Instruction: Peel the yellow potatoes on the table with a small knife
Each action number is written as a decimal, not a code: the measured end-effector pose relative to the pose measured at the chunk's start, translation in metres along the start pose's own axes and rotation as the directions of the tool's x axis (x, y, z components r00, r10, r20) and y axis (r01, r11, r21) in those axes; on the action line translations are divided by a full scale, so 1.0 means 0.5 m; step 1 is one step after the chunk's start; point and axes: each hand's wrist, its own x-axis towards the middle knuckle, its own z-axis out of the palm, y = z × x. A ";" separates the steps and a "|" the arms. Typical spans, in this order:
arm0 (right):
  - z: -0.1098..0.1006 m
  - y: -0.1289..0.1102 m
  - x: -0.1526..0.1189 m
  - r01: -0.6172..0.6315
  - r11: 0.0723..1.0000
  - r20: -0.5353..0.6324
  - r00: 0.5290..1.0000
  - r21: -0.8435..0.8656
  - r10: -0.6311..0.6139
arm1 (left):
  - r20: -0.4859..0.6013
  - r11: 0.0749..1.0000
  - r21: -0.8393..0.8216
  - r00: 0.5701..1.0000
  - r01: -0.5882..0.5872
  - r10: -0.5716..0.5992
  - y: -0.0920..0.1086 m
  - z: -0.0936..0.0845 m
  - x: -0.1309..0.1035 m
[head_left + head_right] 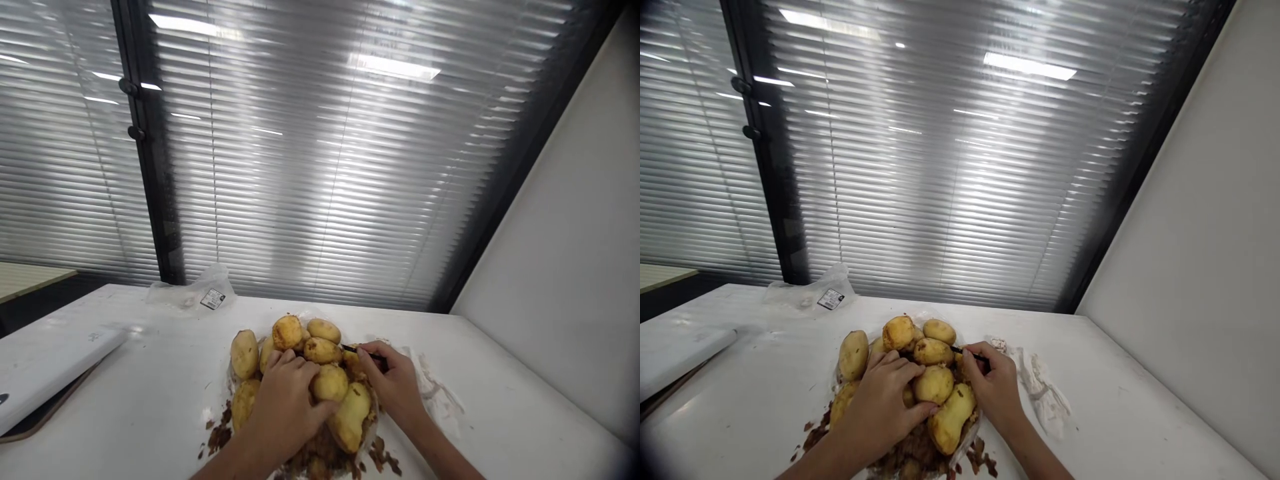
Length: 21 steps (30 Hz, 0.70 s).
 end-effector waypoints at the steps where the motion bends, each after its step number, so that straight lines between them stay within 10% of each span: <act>1: 0.001 -0.001 -0.001 -0.001 1.000 -0.003 1.000 -0.004 0.001 | 0.001 1.000 0.001 1.000 0.002 -0.002 0.001 -0.001 0.001; 21: 0.010 -0.021 -0.005 0.033 0.999 -0.018 0.999 0.038 -0.032 | 0.011 1.000 0.007 1.000 -0.016 0.016 -0.008 0.001 0.003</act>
